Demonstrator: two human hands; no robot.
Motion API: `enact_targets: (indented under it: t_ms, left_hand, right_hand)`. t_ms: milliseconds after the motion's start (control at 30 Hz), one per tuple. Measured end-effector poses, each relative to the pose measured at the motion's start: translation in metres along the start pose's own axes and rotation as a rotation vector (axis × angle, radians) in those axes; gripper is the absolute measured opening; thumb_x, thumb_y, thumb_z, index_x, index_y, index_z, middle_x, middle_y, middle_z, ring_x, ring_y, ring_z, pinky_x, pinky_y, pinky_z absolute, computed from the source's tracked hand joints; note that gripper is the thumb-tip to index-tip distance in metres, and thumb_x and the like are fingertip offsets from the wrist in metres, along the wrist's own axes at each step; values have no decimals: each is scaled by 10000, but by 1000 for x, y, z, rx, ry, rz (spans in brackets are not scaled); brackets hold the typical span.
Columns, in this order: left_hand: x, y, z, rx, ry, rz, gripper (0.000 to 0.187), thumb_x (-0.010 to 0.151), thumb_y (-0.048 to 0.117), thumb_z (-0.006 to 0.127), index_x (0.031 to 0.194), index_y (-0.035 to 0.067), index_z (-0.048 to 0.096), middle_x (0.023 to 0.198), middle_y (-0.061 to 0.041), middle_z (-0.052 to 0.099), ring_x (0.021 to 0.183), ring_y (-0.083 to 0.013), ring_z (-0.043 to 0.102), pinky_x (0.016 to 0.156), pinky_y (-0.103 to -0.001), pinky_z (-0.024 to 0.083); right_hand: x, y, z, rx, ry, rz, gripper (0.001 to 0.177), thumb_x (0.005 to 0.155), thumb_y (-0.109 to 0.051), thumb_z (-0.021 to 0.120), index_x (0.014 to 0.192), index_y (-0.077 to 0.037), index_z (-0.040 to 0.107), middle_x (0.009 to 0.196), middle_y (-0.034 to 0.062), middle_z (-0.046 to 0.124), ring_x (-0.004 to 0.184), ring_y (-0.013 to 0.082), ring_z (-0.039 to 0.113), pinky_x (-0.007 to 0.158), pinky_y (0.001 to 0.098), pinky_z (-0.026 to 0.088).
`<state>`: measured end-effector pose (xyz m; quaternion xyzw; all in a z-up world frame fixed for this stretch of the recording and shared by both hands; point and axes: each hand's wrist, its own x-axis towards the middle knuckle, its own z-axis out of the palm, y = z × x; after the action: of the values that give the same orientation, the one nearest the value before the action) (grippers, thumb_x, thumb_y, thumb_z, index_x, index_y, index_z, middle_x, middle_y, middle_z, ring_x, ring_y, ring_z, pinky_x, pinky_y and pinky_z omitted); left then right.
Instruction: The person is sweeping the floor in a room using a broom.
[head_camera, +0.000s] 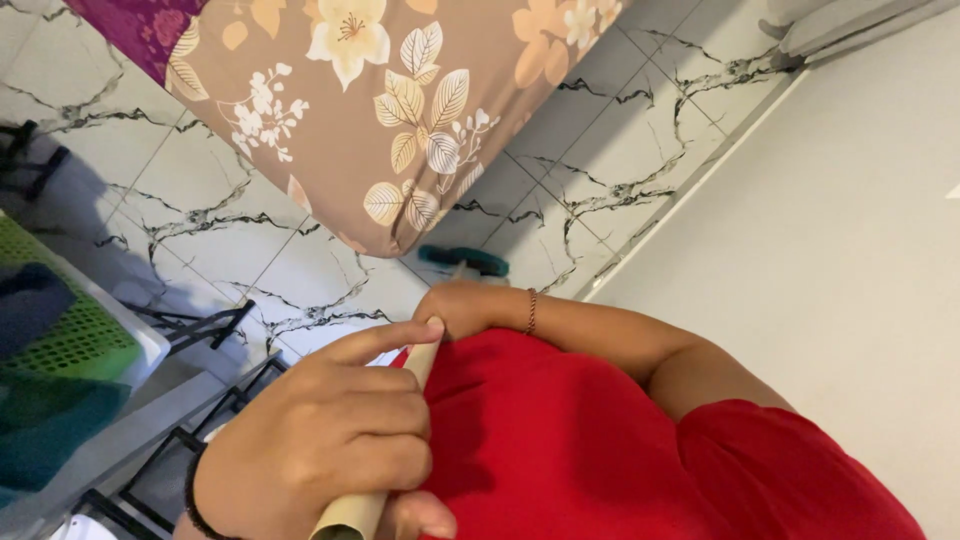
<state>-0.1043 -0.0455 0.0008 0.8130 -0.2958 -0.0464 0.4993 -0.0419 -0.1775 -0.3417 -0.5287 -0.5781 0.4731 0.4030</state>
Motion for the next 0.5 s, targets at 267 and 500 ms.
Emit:
enact_targets:
  t_ms: [267, 500]
  left_hand:
    - [3, -22, 2, 13, -172, 95, 223, 786, 247, 749, 735, 105, 585, 767, -22, 589, 865, -197, 705, 1159, -553, 454]
    - [-15, -162, 99, -105, 20, -133, 243, 922, 268, 771, 882, 89, 611, 1041, -31, 727, 1305, -299, 652, 1079, -471, 460]
  right_hand:
    - [-72, -21, -74, -373, 316, 144, 460, 893, -481, 742, 670, -94, 629, 664, 119, 642, 664, 360, 639, 627, 467, 490]
    - [-132, 83, -94, -508, 867, 596, 322, 886, -343, 802, 800, -73, 649, 868, 105, 662, 862, 336, 641, 746, 453, 511]
